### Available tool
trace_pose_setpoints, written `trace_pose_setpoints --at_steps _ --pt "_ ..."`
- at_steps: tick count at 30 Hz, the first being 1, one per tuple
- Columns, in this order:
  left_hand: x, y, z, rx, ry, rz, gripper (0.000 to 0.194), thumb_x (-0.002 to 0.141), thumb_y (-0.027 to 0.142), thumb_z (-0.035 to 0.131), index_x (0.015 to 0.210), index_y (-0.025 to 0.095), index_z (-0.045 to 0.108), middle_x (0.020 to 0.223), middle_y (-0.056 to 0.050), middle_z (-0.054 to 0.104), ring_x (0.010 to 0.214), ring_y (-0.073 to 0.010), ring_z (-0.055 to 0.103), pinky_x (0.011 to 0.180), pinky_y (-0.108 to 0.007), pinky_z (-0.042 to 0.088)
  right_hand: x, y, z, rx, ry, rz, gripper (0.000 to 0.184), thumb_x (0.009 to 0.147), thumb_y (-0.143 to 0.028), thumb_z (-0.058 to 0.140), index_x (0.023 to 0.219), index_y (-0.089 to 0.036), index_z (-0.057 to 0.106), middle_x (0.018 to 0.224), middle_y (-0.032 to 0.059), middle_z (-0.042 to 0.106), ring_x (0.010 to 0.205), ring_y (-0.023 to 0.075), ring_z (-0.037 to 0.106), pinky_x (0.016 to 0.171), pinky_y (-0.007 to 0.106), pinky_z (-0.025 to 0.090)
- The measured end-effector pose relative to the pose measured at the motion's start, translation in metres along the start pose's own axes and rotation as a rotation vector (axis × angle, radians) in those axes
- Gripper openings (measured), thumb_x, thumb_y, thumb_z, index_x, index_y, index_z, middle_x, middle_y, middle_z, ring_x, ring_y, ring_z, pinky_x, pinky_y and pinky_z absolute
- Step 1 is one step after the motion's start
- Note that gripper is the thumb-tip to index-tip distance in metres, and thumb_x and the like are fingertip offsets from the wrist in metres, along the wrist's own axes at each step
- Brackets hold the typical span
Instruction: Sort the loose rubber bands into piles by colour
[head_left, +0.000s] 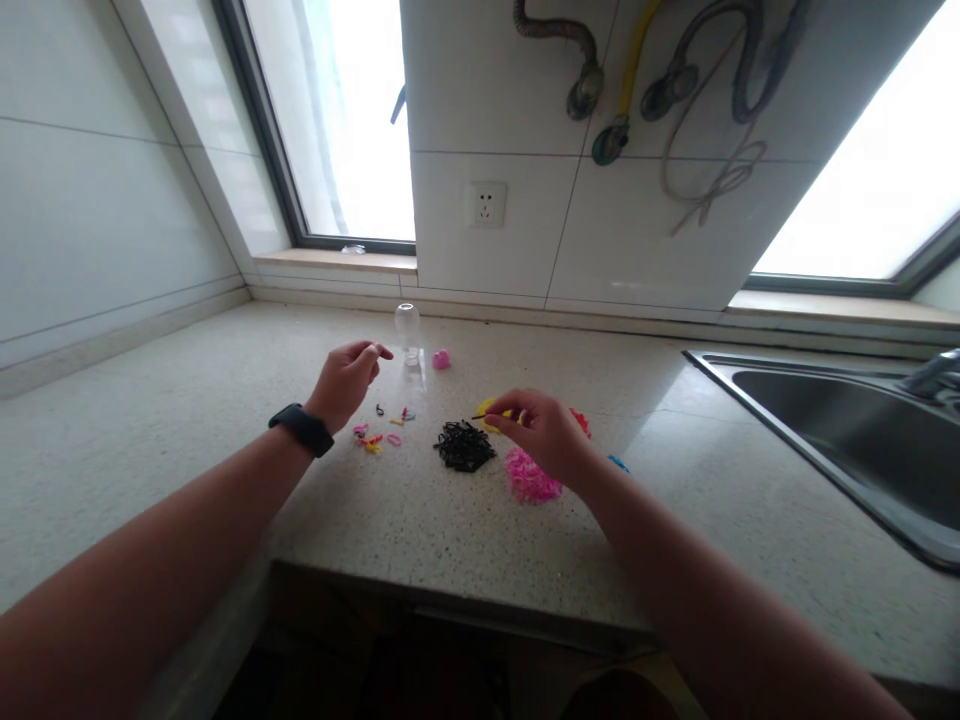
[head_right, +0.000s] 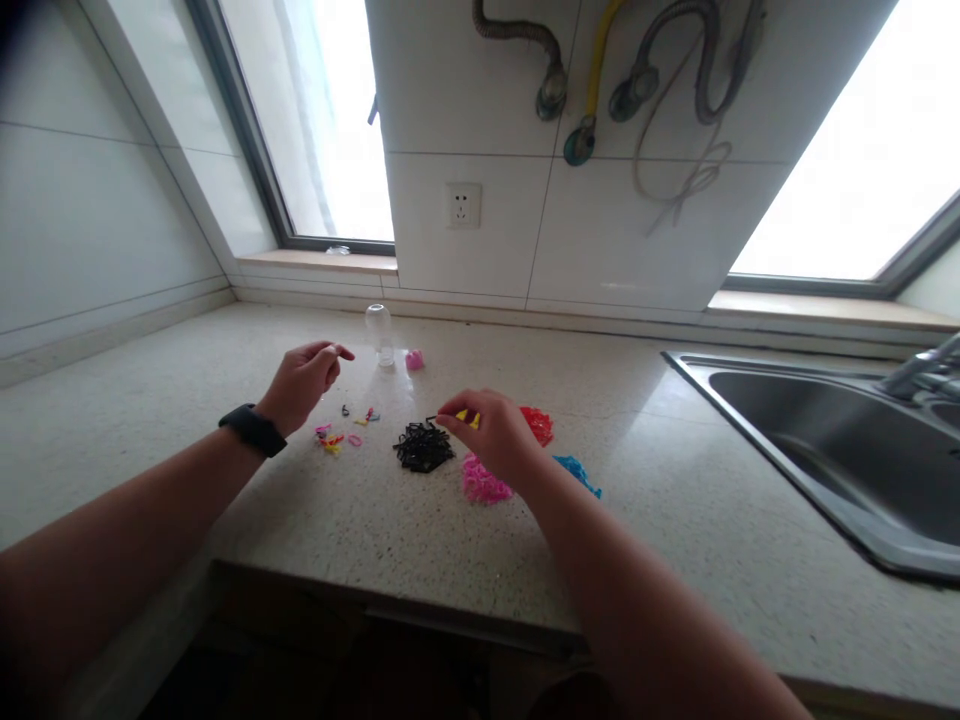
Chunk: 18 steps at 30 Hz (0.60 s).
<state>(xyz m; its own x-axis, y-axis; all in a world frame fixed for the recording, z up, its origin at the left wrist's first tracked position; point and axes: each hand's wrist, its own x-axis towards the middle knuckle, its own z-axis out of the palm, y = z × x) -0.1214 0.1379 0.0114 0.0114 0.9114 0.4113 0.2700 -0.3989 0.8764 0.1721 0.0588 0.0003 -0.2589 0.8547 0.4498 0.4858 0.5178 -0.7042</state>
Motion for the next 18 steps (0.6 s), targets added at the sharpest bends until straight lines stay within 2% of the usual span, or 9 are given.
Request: trace_pose_setpoints --at_steps 2,4,7,10,14,18 --pt "0.004 -0.012 -0.014 0.07 -0.023 -0.004 0.024 0.09 0.031 0.047 0.086 0.014 0.064 0.053 0.005 0.04 0.047 -0.0093 0.031 0.045 -0.023 0.022 0.0 -0.002 0.003 -0.193 -0.046 -0.118 0.016 0.086 -0.038 0.07 0.089 -0.023 0.074 0.082 0.0043 0.07 0.08 0.0181 0.058 0.076 0.033 0.043" --pt "0.006 -0.023 -0.027 0.144 -0.116 -0.013 0.023 0.088 0.031 0.052 0.084 0.014 0.067 0.053 0.003 0.044 0.049 -0.0099 0.037 0.048 -0.023 0.027 0.001 -0.004 0.007 -0.292 -0.083 -0.183 0.013 0.087 -0.035 0.07 0.089 -0.023 0.073 0.086 0.0046 0.072 0.087 0.02 0.06 0.082 0.035 0.042" --pt "0.004 -0.034 -0.042 0.244 -0.28 -0.036 0.024 0.083 0.035 0.06 0.085 0.015 0.072 0.055 0.002 0.052 0.052 -0.0112 0.044 0.053 -0.023 0.033 0.003 -0.008 0.013 -0.367 -0.116 -0.21 0.012 0.088 -0.034 0.069 0.089 -0.022 0.072 0.089 0.005 0.073 0.089 0.0205 0.061 0.083 0.035 0.042" --pt "0.001 -0.043 -0.049 0.315 -0.383 -0.049 0.03 0.079 0.043 0.064 0.09 0.017 0.074 0.065 0.0 0.063 0.058 -0.0134 0.051 0.057 -0.024 0.038 0.002 -0.008 0.014 -0.447 -0.144 -0.212 0.013 0.087 -0.035 0.07 0.089 -0.022 0.072 0.091 0.0051 0.073 0.091 0.021 0.062 0.082 0.034 0.043" --pt "-0.001 -0.052 -0.05 0.365 -0.43 -0.033 0.04 0.08 0.05 0.061 0.097 0.017 0.075 0.079 -0.004 0.07 0.068 -0.0168 0.057 0.064 -0.027 0.043 0.0 -0.007 0.009 -0.489 -0.142 -0.193 0.02 0.089 -0.042 0.066 0.089 -0.022 0.072 0.088 0.0039 0.073 0.089 0.0204 0.064 0.08 0.032 0.044" --pt "-0.007 -0.053 -0.051 0.382 -0.416 -0.014 0.046 0.084 0.055 0.055 0.101 0.016 0.073 0.087 -0.006 0.072 0.073 -0.0183 0.059 0.069 -0.029 0.046 -0.004 -0.005 -0.002 -0.482 -0.034 -0.166 0.028 0.094 -0.044 0.057 0.086 -0.021 0.071 0.084 0.0034 0.072 0.082 0.0188 0.063 0.076 0.03 0.043"
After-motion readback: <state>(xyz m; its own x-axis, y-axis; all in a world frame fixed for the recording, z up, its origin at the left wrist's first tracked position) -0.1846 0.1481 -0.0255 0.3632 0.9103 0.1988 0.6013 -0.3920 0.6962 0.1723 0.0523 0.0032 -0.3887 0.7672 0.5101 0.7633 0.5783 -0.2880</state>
